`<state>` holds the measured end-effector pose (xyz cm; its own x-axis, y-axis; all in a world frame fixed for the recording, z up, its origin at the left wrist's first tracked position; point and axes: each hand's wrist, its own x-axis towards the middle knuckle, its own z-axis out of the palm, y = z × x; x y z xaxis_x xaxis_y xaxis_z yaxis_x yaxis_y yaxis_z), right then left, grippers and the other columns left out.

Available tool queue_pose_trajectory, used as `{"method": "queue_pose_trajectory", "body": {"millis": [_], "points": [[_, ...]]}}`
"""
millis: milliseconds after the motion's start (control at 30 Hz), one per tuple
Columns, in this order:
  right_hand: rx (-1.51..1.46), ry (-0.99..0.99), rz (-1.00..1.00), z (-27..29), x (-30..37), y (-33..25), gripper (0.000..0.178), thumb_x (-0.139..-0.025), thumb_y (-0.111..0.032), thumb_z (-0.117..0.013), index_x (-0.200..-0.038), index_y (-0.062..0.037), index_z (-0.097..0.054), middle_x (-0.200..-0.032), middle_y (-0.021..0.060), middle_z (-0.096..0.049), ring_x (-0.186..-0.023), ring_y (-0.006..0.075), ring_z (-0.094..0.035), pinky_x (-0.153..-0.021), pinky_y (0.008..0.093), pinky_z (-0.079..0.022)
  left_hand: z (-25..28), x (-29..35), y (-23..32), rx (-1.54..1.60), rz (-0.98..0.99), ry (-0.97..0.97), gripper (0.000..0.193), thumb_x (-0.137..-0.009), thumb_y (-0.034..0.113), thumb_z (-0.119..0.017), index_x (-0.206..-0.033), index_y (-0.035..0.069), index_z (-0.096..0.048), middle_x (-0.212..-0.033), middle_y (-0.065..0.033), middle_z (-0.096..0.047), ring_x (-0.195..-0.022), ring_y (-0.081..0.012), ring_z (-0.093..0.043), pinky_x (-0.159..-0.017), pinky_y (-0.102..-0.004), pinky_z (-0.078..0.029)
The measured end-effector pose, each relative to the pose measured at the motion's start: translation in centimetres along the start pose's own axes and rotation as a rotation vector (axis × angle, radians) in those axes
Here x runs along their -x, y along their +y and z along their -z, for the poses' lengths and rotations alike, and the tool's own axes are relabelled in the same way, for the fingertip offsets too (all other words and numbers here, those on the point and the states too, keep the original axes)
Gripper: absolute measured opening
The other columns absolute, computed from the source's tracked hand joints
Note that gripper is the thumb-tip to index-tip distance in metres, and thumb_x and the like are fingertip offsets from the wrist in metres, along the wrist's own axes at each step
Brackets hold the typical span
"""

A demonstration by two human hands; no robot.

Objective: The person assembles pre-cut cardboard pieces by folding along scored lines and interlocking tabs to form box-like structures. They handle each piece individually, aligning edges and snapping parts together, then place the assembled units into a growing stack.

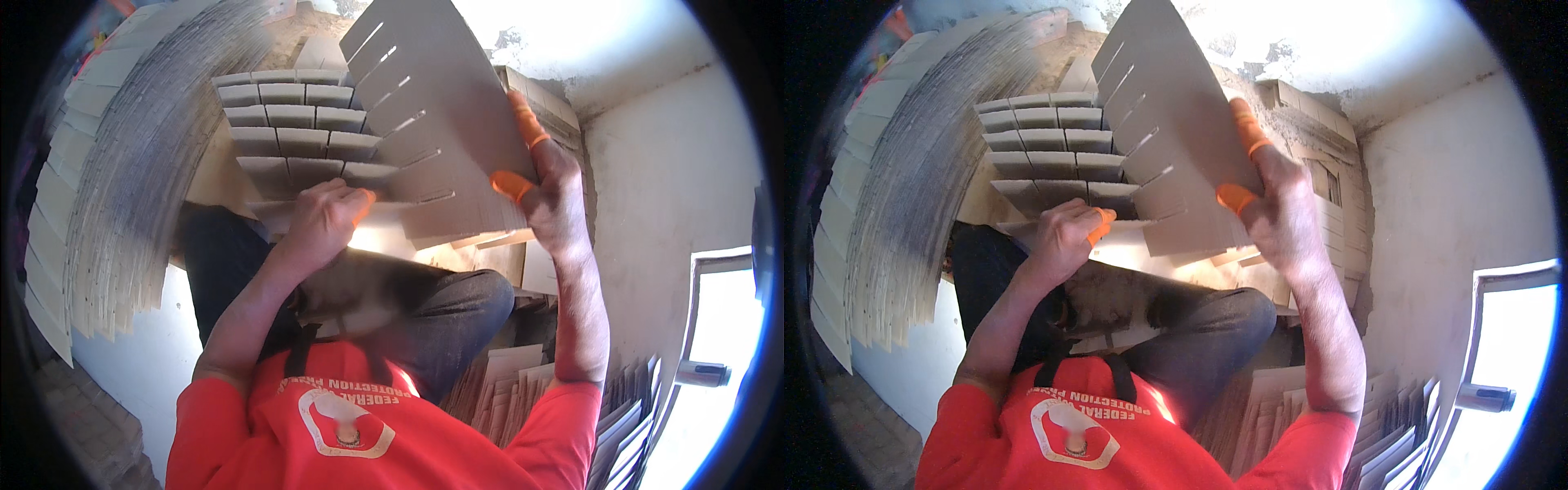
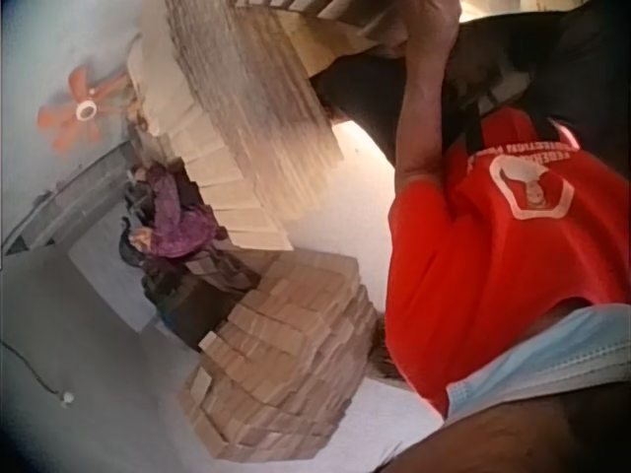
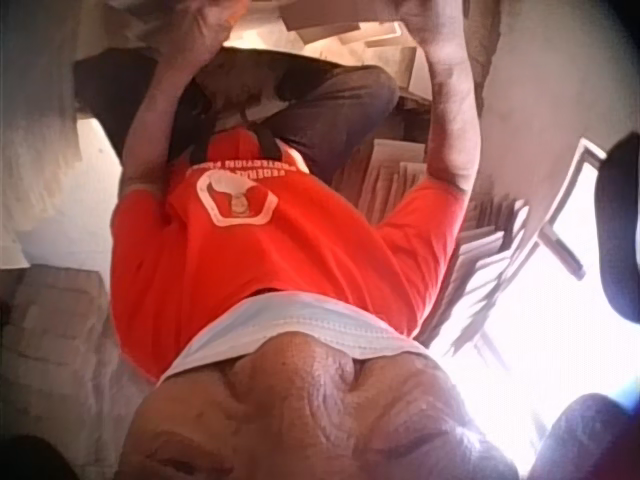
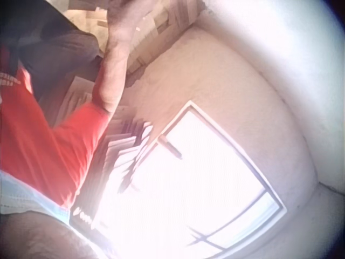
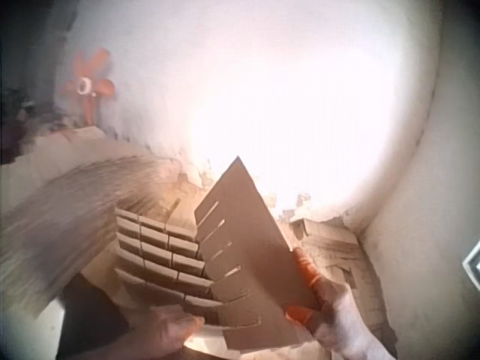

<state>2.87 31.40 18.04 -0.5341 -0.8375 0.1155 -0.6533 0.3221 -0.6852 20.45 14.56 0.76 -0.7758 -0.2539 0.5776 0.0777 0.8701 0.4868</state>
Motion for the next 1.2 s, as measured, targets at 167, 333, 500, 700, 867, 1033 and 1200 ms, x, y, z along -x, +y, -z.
{"method": "queue_pose_trajectory", "body": {"millis": [167, 333, 500, 700, 867, 1033, 1200], "points": [[-0.079, -0.081, 0.001, -1.5, 0.3, 0.9, 0.085, -0.074, 0.021, -0.062, -0.151, -0.0053, -0.036, -0.144, 0.0112, -0.053, -0.122, 0.0122, -0.051, -0.099, 0.0256, -0.046, 0.0, 0.0, 0.0, 0.014, -0.028, 0.003, 0.014, -0.075, 0.001, -0.07, -0.089, 0.001, -0.069, -0.078, -0.0136, -0.068, -0.07, -0.0276, -0.063, -0.062, -0.039, -0.053], [0.048, -0.201, 0.165, -4.0, -0.9, 2.5, 0.075, -0.078, 0.018, -0.06, -0.148, -0.0033, -0.041, -0.118, 0.011, -0.066, -0.092, 0.0091, -0.063, -0.068, 0.0226, -0.054, 0.5, -0.3, 0.4, 0.036, -0.012, 0.0, 0.014, -0.075, -0.001, -0.069, -0.089, 0.001, -0.069, -0.076, -0.0132, -0.067, -0.069, -0.0281, -0.063, -0.061, -0.0395, -0.052], [0.192, -0.626, -0.149, -7.9, -2.2, 2.8, 0.069, -0.078, -0.001, -0.063, -0.141, 0.0047, -0.037, -0.083, 0.0155, -0.066, -0.069, 0.025, -0.067, -0.053, 0.0345, -0.052, 0.2, -0.6, 0.1, 0.005, -0.019, -0.034, 0.014, -0.074, 0.0, -0.07, -0.088, 0.001, -0.068, -0.076, -0.0125, -0.066, -0.069, -0.0274, -0.062, -0.06, -0.0393, -0.051], [0.465, -0.313, -0.029, -5.0, -2.2, 4.1, 0.049, -0.082, -0.005, -0.068, -0.129, -0.0028, -0.055, -0.091, 0.0156, -0.069, -0.083, 0.0289, -0.069, -0.071, 0.0382, -0.056, 0.2, -0.4, -0.3, 0.021, -0.018, -0.033, 0.015, -0.075, 0.002, -0.074, -0.09, 0.001, -0.07, -0.076, -0.012, -0.066, -0.068, -0.0263, -0.063, -0.06, -0.0389, -0.051], [0.655, 0.719, -0.009, 5.3, 4.7, 19.5, 0.055, -0.085, -0.004, -0.07, -0.137, -0.0109, -0.055, -0.106, 0.0115, -0.067, -0.087, 0.0235, -0.068, -0.075, 0.0358, -0.056, -0.2, -0.9, 0.7, 0.069, 0.034, -0.016, 0.02, -0.075, -0.002, -0.075, -0.095, 0.0, -0.071, -0.078, -0.0128, -0.066, -0.072, -0.0262, -0.064, -0.064, -0.0355, -0.051], [0.897, 0.177, -0.807, 3.8, 14.9, 30.7, 0.094, -0.081, -0.043, -0.077, -0.153, -0.0073, -0.028, -0.128, 0.0262, -0.054, -0.122, 0.0411, -0.051, -0.102, 0.0467, -0.044, -0.1, -1.0, 1.3, 0.06, 0.062, -0.039, 0.023, -0.076, -0.005, -0.075, -0.098, -0.001, -0.071, -0.079, -0.0129, -0.066, -0.07, -0.0249, -0.062, -0.065, -0.0344, -0.05], [0.896, -0.02, -0.84, -0.7, 17.6, 34.7, 0.091, -0.075, -0.02, -0.073, -0.153, -0.009, -0.027, -0.127, 0.0285, -0.054, -0.12, 0.0443, -0.051, -0.099, 0.0494, -0.046, 0.1, -0.9, 1.5, 0.045, 0.138, -0.075, 0.024, -0.079, -0.004, -0.073, -0.103, -0.002, -0.071, -0.082, -0.0127, -0.066, -0.074, -0.0229, -0.063, -0.069, -0.0328, -0.05]]}}
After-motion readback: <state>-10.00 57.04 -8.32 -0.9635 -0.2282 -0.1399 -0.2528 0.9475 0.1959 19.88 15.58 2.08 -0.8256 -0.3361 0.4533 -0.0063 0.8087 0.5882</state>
